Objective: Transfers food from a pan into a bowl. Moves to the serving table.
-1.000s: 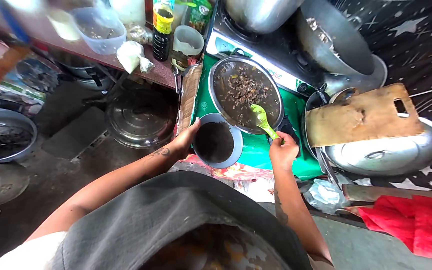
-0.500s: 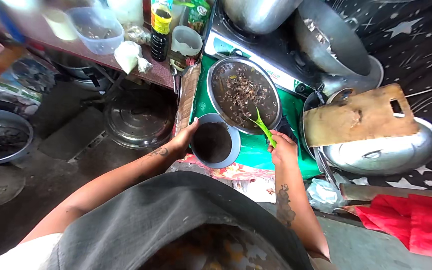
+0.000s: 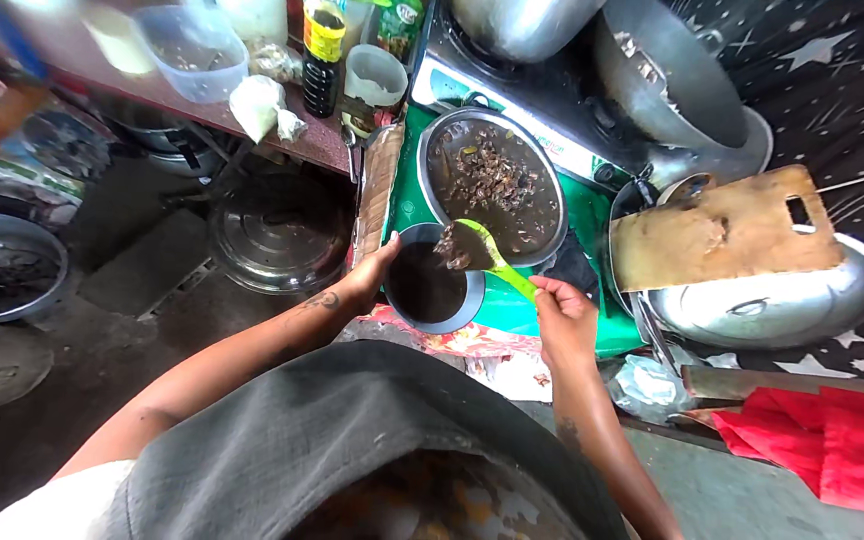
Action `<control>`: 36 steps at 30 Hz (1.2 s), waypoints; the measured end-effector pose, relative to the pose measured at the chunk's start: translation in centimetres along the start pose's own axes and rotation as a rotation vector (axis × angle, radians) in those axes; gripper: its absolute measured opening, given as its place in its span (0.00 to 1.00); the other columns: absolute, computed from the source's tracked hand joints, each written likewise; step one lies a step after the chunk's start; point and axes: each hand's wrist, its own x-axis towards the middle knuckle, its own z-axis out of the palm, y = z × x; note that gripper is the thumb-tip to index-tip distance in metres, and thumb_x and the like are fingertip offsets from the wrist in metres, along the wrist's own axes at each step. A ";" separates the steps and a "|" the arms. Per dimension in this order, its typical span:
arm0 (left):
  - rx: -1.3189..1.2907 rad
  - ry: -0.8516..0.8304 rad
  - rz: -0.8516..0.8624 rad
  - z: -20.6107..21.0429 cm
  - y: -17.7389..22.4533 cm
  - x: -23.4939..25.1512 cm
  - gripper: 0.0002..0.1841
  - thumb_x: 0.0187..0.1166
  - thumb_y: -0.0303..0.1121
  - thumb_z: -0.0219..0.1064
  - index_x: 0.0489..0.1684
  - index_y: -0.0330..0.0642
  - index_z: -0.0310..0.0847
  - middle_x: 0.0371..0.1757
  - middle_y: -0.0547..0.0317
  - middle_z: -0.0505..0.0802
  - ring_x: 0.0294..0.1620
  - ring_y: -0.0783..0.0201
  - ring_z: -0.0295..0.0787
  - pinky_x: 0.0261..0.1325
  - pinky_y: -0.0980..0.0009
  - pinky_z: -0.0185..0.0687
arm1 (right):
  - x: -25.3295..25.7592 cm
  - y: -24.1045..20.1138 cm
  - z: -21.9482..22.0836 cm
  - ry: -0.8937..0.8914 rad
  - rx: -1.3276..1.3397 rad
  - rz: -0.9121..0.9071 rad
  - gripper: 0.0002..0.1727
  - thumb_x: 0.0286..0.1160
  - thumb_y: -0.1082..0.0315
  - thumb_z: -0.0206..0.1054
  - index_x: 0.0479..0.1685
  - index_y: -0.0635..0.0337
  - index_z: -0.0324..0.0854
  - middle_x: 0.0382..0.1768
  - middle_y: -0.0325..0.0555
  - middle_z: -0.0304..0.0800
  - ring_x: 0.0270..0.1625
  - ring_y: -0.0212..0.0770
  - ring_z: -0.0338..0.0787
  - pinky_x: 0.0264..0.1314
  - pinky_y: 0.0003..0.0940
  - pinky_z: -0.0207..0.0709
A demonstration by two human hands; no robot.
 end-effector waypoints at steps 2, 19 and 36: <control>0.011 -0.004 0.009 0.0 0.1 -0.2 0.39 0.88 0.68 0.31 0.71 0.50 0.76 0.58 0.50 0.90 0.57 0.52 0.89 0.55 0.47 0.86 | -1.0 0.4 0.5 0.037 -0.162 -0.254 0.13 0.75 0.75 0.60 0.47 0.71 0.90 0.41 0.51 0.93 0.43 0.28 0.88 0.48 0.21 0.81; -0.009 0.002 0.036 -0.2 -0.2 0.0 0.37 0.89 0.66 0.33 0.72 0.48 0.76 0.59 0.49 0.90 0.58 0.53 0.89 0.57 0.47 0.85 | 4.6 3.5 -2.2 0.342 -0.577 -0.633 0.14 0.75 0.78 0.60 0.49 0.69 0.92 0.44 0.64 0.93 0.54 0.64 0.90 0.63 0.53 0.80; -0.034 0.019 0.139 -2.5 -0.8 -1.6 0.33 0.93 0.60 0.32 0.74 0.50 0.74 0.58 0.54 0.91 0.57 0.60 0.89 0.58 0.55 0.87 | 0.1 1.5 6.2 0.033 -0.332 -0.642 0.17 0.78 0.68 0.60 0.52 0.66 0.92 0.54 0.64 0.89 0.60 0.62 0.86 0.67 0.56 0.77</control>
